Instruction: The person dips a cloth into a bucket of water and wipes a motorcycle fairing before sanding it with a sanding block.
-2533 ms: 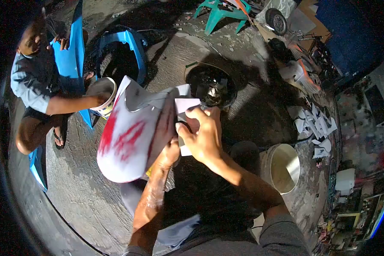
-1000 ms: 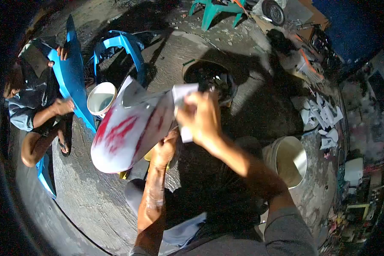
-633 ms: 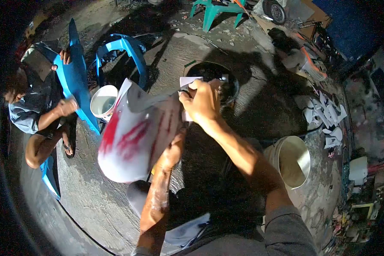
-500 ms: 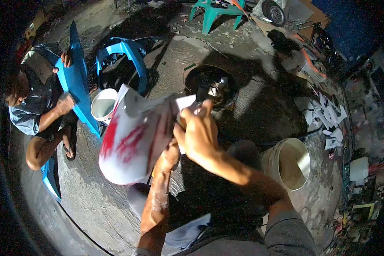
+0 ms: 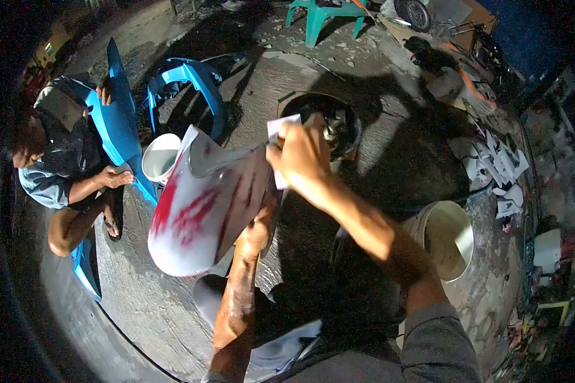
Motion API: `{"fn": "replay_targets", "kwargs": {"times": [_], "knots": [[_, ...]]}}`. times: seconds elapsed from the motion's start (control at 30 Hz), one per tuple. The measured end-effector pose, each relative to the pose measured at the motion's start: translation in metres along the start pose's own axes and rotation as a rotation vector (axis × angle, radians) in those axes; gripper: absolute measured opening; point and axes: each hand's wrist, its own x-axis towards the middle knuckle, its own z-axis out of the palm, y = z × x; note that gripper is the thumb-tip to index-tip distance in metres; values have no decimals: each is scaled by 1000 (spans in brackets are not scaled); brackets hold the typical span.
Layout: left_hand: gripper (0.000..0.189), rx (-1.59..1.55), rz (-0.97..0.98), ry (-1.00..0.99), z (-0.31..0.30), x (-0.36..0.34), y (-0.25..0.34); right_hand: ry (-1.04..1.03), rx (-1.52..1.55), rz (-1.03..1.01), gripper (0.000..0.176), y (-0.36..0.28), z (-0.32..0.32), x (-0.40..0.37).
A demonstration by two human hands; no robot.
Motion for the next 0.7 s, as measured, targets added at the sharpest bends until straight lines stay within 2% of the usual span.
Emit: {"fn": "replay_targets", "kwargs": {"times": [0.07, 0.1, 0.17, 0.2, 0.27, 0.3, 0.33, 0.37, 0.43, 0.47, 0.5, 0.53, 0.57, 0.6, 0.7], "knots": [[50, 21, 41, 56, -4, 5, 2, 9, -65, -102, 20, -11, -2, -42], [48, -109, -6, 33, -6, 4, 4, 129, -40, -243, 19, -7, 5, -52], [45, -371, -106, 7, -8, 1, 10, -89, 13, -16, 21, -2, -3, -29], [44, -205, -72, -4, -1, -4, 0, -129, 179, 139, 21, -4, -7, -8], [43, -192, -62, 33, 4, -7, 0, -38, 2, 86, 24, -6, -11, -4], [42, -183, 17, 73, 4, -1, -1, 0, -131, 40, 26, -10, -12, -17], [42, -170, 96, 112, 4, 4, -3, -34, -70, 4, 30, -6, -6, -37], [43, -205, 73, 120, 3, 2, -5, -41, -46, -52, 31, -8, -4, -53], [44, -367, -130, 45, 4, -5, -7, 44, -86, -117, 24, 2, 6, -43], [45, -401, -205, 22, 4, -8, -6, -188, 201, 133, 19, -3, -4, -19], [43, -288, -117, 40, 3, -2, -1, -21, 80, -64, 25, 4, 3, 2], [42, -246, 33, 133, 5, 1, 9, -44, 56, -19, 24, 10, 4, 1], [45, -349, -77, 98, 4, 0, 16, -65, 29, 20, 23, 3, -1, 0], [45, -365, -71, 107, 2, 5, 15, 87, -100, -163, 22, 3, 2, -13], [44, -413, -82, 135, -3, 8, 7, 89, -106, -212, 21, -5, 1, -37]]}}
